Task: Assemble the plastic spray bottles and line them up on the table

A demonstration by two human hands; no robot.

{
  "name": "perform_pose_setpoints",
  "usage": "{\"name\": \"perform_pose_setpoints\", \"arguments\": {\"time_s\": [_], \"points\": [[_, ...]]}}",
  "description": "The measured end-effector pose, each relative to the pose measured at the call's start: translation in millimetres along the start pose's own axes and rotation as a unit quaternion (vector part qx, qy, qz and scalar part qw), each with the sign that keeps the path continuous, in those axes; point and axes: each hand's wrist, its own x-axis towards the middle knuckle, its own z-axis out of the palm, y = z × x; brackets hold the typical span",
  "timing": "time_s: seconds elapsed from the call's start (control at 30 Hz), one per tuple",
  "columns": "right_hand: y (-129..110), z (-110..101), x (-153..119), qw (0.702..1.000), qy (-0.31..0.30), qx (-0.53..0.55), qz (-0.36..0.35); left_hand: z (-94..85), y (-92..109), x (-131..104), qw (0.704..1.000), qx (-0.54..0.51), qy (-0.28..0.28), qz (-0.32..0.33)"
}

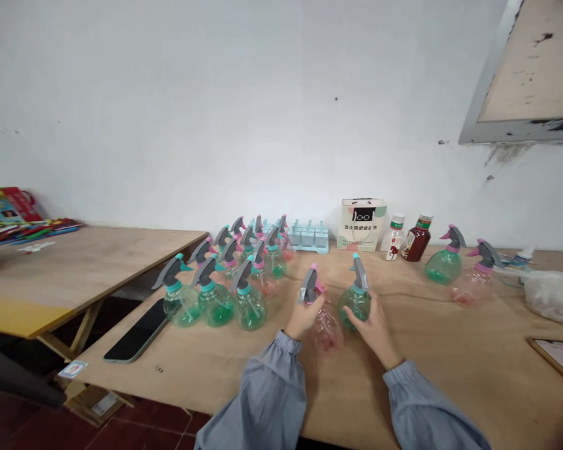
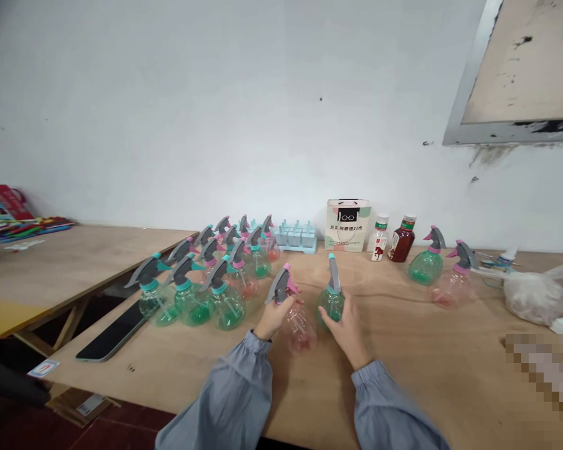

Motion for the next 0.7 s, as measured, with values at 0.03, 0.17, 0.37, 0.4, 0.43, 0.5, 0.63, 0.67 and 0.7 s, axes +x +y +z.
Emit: {"name": "perform_pose_setpoints", "arguments": {"time_s": [0.03,0.17,0.37,0.4,0.43,0.5,0.63,0.67,0.7], "points": [[0.7,-0.4,-0.1,1.0,0.002,0.001,0.004,-0.3,0.8,-0.3,1.0,0.008,-0.016,-0.005],[1.8,-0.9,-0.4,1.0,0.001,0.001,0.012,-2.5,3.6,-0.1,0.999,0.02,-0.027,-0.017],[-0.9,-4.0,0.3,1.0,-0.01,0.005,0.007,-1.5,3.2,-0.1,1.0,-0.008,0.013,-0.006],[-1.9,-4.9,0.5,1.0,-0.015,0.005,0.009,-1.3,2.7,-0.3,1.0,-0.002,0.012,-0.009],[-2.9,-5.7,0.6,1.0,-0.021,0.005,0.014,-1.2,2.3,-0.4,1.0,0.004,0.011,-0.012],[-4.8,-7.2,1.0,0.999,-0.025,0.007,0.023,-1.6,1.6,-0.4,1.0,0.008,0.02,-0.009],[-6.1,-8.4,1.4,0.999,-0.028,0.015,0.02,-5.3,1.6,1.4,0.993,-0.01,0.106,0.052],[-5.7,-8.4,1.5,0.999,-0.029,0.015,0.018,-6.7,1.5,2.1,0.99,-0.012,0.127,0.065],[-5.2,-8.1,1.6,0.999,-0.029,0.014,0.016,-8.1,1.1,2.6,0.988,-0.011,0.137,0.072]]}}
